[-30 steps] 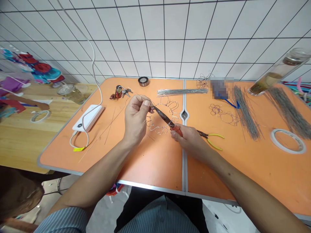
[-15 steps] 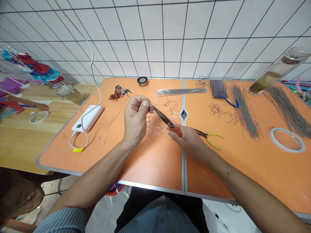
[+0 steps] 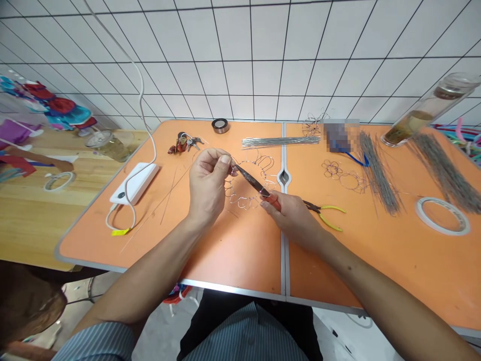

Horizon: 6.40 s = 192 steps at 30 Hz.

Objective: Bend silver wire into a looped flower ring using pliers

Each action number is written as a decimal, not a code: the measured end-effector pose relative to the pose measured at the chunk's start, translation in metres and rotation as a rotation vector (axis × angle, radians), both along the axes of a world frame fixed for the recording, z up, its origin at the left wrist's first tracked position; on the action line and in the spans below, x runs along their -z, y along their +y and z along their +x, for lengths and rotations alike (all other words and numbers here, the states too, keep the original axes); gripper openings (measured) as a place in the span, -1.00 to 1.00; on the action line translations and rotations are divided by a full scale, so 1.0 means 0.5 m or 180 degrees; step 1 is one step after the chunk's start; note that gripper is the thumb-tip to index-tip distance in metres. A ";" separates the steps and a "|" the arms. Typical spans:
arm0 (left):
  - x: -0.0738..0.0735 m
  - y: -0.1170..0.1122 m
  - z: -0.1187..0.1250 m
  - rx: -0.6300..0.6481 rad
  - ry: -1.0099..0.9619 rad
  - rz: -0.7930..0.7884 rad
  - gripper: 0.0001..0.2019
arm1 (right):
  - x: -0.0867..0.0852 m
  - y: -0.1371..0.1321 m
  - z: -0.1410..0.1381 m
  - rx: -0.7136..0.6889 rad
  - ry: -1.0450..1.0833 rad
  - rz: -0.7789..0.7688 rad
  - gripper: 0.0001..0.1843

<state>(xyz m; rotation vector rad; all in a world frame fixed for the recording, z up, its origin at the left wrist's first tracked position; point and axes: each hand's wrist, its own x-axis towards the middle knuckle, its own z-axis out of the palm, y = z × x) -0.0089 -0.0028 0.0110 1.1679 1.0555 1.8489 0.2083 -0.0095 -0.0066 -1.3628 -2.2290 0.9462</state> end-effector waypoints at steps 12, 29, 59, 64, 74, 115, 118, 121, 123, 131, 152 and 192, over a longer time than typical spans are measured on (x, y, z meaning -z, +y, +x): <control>0.000 0.000 -0.003 -0.0003 0.0104 -0.0131 -0.76 | 0.005 0.005 -0.003 0.0029 -0.0065 0.0417 -0.60; 0.005 0.006 -0.004 0.0092 0.0097 0.0085 -0.79 | -0.003 0.002 0.001 -0.0078 0.0005 -0.0008 -0.58; 0.013 0.015 -0.010 0.0097 0.0280 0.0475 -0.72 | -0.012 -0.010 -0.006 -0.0029 0.0321 -0.0343 -0.55; 0.008 0.013 -0.010 0.0099 0.0345 0.0485 -0.70 | -0.010 -0.008 -0.006 -0.0059 0.0275 -0.0315 -0.50; 0.003 0.008 -0.005 0.0148 0.0331 0.0444 -0.74 | -0.004 -0.004 -0.004 -0.0011 0.0360 -0.0348 -0.51; 0.019 0.001 0.025 0.0083 -0.0010 0.0302 -0.73 | 0.003 -0.007 -0.006 -0.0028 0.0545 -0.0472 -0.44; 0.020 0.001 0.026 0.0085 -0.0053 0.0356 -0.75 | 0.003 -0.008 -0.006 -0.0020 0.0558 -0.0510 -0.44; 0.020 0.002 0.027 0.0091 -0.0109 0.0415 -0.77 | -0.001 -0.011 -0.006 -0.0032 0.0549 -0.0531 -0.45; 0.019 0.002 0.027 0.0081 -0.0107 0.0403 -0.76 | -0.004 -0.013 -0.006 -0.0053 0.0572 -0.0540 -0.46; 0.016 -0.001 0.027 0.0082 -0.0064 0.0351 -0.72 | -0.003 -0.017 -0.004 -0.0009 0.0491 -0.0443 -0.46; 0.008 0.022 -0.015 0.0707 -0.0202 -0.0239 -0.71 | 0.012 0.008 0.025 -0.0750 -0.0847 0.0818 -0.74; 0.006 -0.041 0.062 0.1496 0.0693 -0.1365 -0.92 | -0.076 -0.002 0.023 0.0486 0.0768 0.0248 -0.81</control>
